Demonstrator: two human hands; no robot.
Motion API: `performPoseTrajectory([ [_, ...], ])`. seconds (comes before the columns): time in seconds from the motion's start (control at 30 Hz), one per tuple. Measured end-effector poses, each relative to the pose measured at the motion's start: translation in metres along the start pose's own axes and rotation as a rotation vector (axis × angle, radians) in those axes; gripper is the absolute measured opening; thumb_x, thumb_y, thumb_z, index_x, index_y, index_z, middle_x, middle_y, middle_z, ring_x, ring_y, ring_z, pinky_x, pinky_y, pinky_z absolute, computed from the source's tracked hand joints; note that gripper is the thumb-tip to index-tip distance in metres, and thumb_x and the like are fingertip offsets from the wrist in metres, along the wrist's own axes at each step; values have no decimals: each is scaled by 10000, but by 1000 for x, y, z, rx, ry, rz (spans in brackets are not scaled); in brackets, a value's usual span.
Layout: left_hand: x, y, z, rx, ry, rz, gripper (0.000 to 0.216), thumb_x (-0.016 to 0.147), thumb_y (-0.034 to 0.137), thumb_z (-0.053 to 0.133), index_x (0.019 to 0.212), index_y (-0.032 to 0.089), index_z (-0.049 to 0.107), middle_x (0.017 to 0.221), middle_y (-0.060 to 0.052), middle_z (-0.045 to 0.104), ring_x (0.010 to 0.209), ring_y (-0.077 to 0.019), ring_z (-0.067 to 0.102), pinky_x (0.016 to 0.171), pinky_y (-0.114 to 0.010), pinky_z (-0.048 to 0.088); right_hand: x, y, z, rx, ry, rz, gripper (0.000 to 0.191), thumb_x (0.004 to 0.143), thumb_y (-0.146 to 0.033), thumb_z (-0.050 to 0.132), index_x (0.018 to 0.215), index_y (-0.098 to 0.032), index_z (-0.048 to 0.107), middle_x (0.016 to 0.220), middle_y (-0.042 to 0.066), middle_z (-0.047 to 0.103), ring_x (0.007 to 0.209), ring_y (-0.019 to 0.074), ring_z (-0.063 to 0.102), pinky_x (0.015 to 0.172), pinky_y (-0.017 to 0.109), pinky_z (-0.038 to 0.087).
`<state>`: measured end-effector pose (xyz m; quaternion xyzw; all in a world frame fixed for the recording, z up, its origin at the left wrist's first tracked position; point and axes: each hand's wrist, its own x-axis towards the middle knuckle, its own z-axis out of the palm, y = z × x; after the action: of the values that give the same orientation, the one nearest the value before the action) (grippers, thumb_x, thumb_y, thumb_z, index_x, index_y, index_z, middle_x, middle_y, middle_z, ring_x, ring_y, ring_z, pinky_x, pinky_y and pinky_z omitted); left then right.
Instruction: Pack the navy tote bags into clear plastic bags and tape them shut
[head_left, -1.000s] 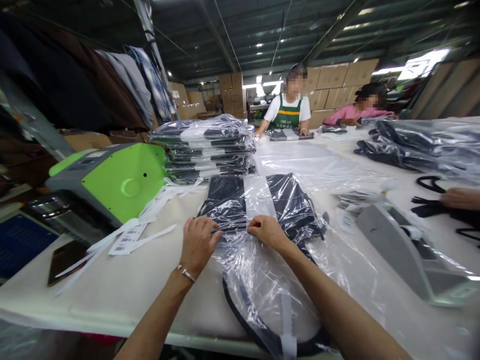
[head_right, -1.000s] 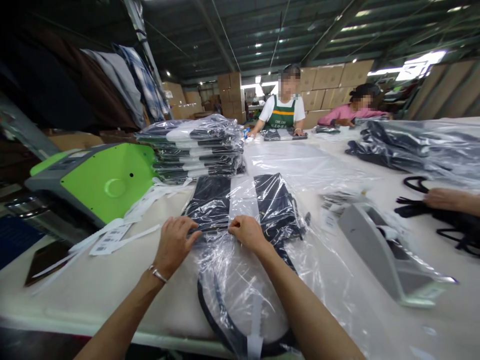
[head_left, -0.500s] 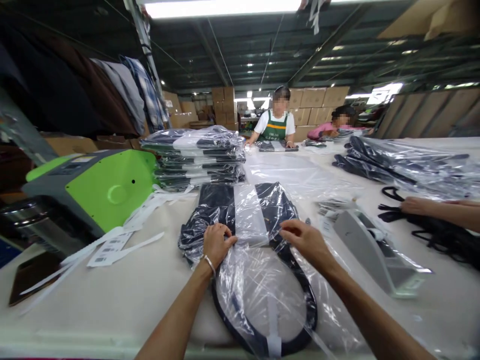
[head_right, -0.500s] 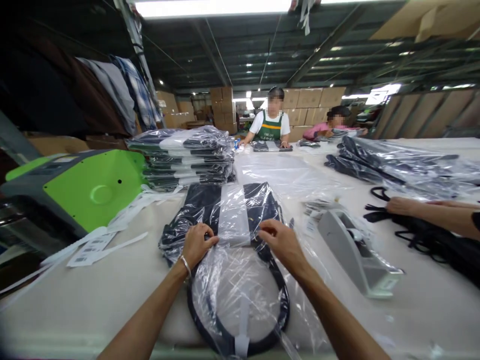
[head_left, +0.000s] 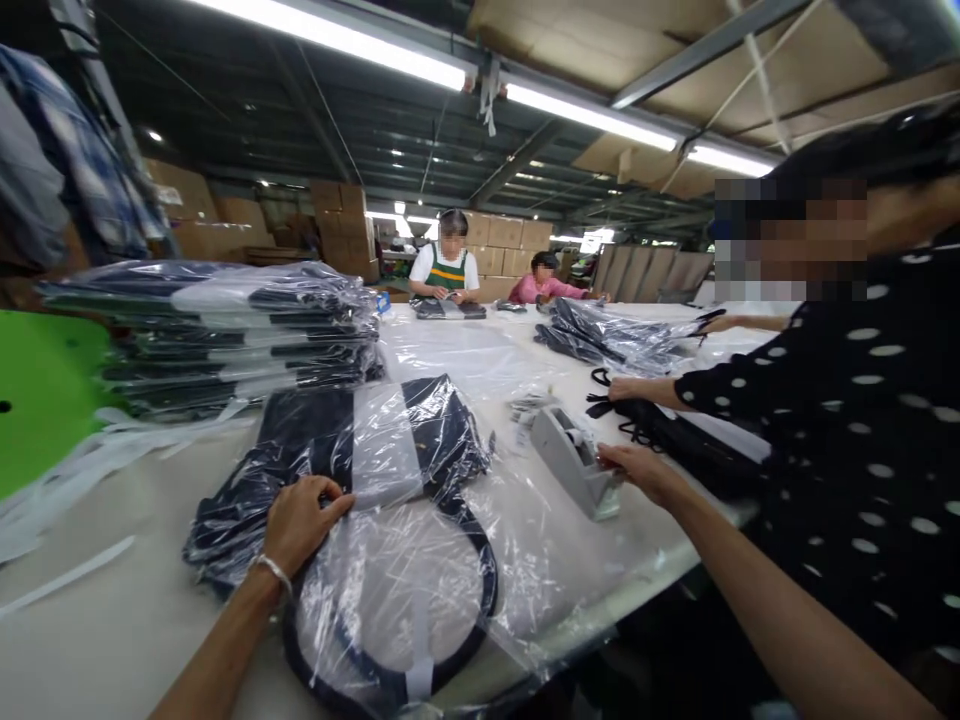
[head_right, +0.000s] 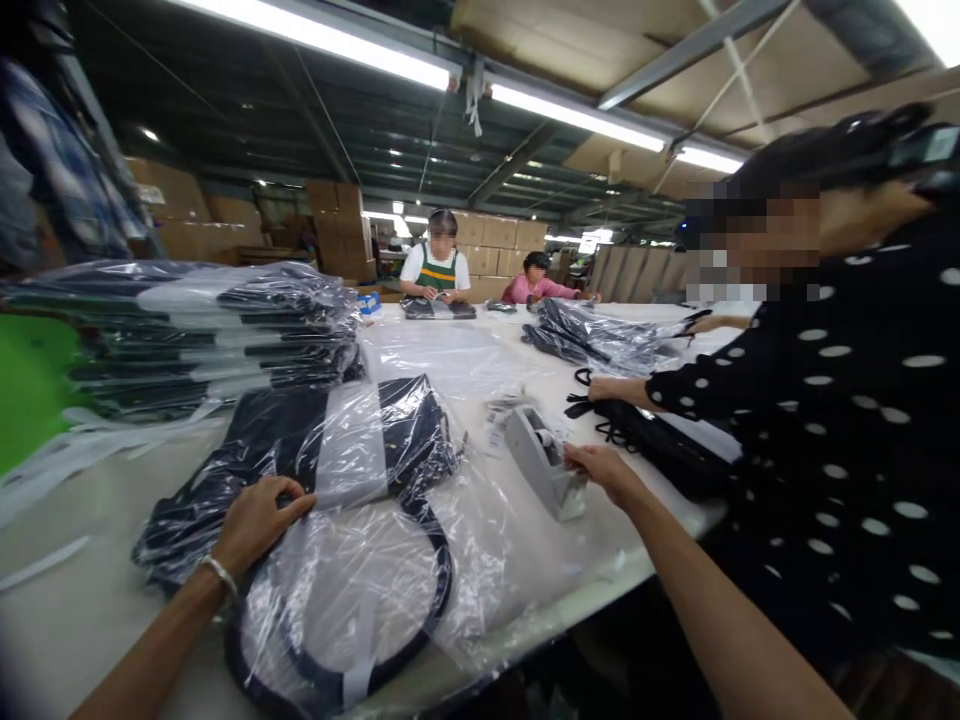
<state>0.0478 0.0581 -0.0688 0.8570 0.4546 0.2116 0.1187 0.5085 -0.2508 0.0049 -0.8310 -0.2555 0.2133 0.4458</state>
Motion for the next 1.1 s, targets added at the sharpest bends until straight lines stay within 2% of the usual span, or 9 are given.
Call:
performPoseTrajectory([
  [0.17, 1, -4, 1, 6, -17, 3, 353, 782, 578, 574, 790, 244, 691, 962, -56, 721, 985, -299, 622, 918, -396, 416, 0, -13, 5, 84, -44, 21, 338, 600, -450, 766, 631, -121, 691, 588, 44, 660, 552, 124, 541, 553, 251, 400],
  [0.37, 1, -2, -1, -3, -15, -7, 368, 768, 588, 568, 789, 241, 690, 974, -58, 718, 983, -294, 627, 915, -385, 423, -16, -23, -5, 254, 32, -32, 264, 583, -381, 769, 623, -160, 630, 613, 42, 653, 553, 127, 559, 559, 261, 449],
  [0.5, 2, -4, 0, -17, -36, 1, 397, 762, 611, 570, 797, 234, 689, 990, -73, 714, 1003, -298, 619, 926, -390, 420, -43, -10, -19, 337, 64, -57, 272, 593, -387, 760, 687, -159, 645, 633, 5, 619, 537, 87, 503, 547, 227, 431],
  [0.6, 3, -7, 1, -25, -47, 12, 406, 764, 615, 566, 802, 230, 690, 1006, -82, 713, 1019, -302, 612, 948, -400, 414, -60, 8, -16, 346, 36, 8, 277, 566, -386, 760, 651, -152, 641, 602, 12, 596, 500, 85, 473, 505, 235, 413],
  [0.8, -1, 5, -5, -39, 0, 5, 316, 754, 527, 617, 772, 220, 691, 977, -92, 715, 994, -311, 614, 943, -431, 421, -69, 36, -6, 246, 9, 120, 264, 545, -434, 725, 605, -195, 632, 601, 53, 641, 505, 144, 542, 520, 289, 451],
  [0.93, -10, 17, -8, -74, 64, -40, 195, 754, 416, 673, 752, 222, 697, 963, -72, 716, 965, -275, 625, 933, -404, 431, -67, 53, -19, -87, -26, 141, 226, 504, -433, 738, 477, -250, 609, 454, 63, 602, 513, 245, 605, 516, 348, 462],
  [0.97, -11, 19, -8, -81, 78, -57, 168, 748, 398, 689, 751, 229, 700, 963, -59, 717, 958, -260, 627, 932, -388, 433, -65, 52, -18, -189, -24, 136, 235, 504, -473, 732, 483, -260, 636, 484, 78, 634, 532, 262, 622, 530, 363, 474],
  [1.03, -11, 19, -8, -91, 105, -81, 135, 735, 372, 719, 747, 238, 705, 965, -43, 714, 967, -241, 625, 939, -366, 434, -66, 36, -1, -222, -73, 49, 303, 534, -550, 723, 623, -260, 735, 651, 105, 724, 641, 285, 668, 609, 377, 514],
  [1.1, -10, 19, -7, -93, 124, -98, 130, 726, 362, 741, 750, 239, 708, 973, -40, 710, 987, -236, 621, 953, -363, 431, -77, 0, 36, -185, -218, -119, 404, 623, -588, 714, 802, -231, 772, 787, 111, 751, 736, 276, 679, 702, 369, 534],
])
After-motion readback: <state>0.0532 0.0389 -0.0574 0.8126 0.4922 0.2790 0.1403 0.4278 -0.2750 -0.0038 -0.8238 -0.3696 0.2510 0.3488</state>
